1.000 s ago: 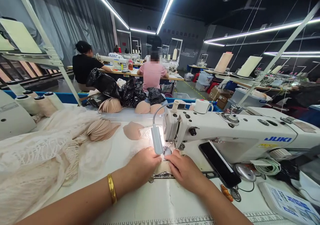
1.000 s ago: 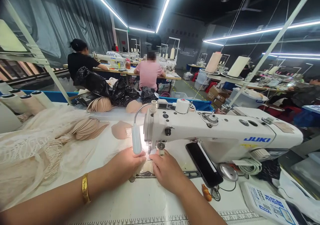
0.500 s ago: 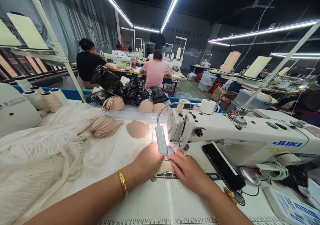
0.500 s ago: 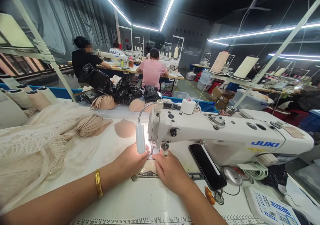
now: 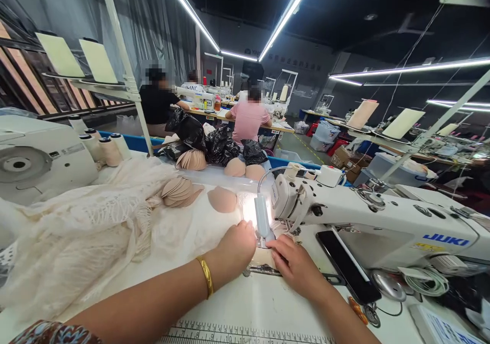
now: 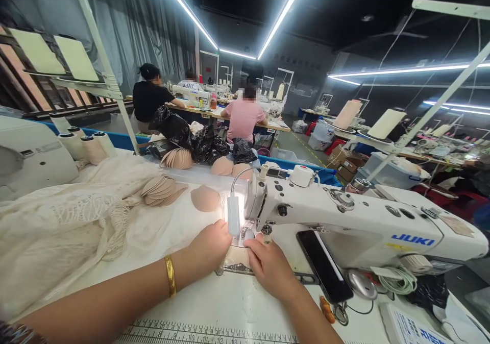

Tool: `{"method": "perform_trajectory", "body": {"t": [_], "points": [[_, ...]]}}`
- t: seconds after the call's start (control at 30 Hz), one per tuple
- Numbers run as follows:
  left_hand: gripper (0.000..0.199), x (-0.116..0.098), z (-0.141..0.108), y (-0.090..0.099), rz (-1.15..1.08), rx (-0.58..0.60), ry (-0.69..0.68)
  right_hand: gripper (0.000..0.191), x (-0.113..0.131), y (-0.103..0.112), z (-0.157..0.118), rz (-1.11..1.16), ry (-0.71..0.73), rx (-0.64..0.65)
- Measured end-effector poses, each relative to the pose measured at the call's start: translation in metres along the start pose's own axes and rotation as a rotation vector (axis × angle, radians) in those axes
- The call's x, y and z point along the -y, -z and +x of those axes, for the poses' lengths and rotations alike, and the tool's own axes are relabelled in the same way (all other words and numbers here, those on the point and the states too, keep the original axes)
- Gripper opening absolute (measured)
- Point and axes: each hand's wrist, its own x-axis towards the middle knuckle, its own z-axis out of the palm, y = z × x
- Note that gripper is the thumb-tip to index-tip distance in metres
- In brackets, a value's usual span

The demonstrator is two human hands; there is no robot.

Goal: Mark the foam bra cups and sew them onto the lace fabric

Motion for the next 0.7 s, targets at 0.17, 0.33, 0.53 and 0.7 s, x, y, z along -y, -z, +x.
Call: {"method": "perform_trajectory", "body": {"t": [0.17,0.33,0.53,0.7], "points": [[0.021,-0.012,-0.036,0.018,0.087,0.161,0.097,0.022,0.012,-0.002,-0.002,0.007,0.079,-0.006],[0.046,-0.033,-0.067,0.029,0.092,0.255,0.181,0.021,0.04,0.0,0.001,-0.029,0.118,0.071],[0.062,-0.051,-0.088,0.032,0.055,0.309,0.259,0.029,0.061,-0.006,-0.005,-0.05,0.115,0.037],[0.051,-0.065,-0.108,0.044,-0.025,0.285,0.202,0.057,0.081,-0.025,-0.007,-0.108,0.172,-0.102]]}}
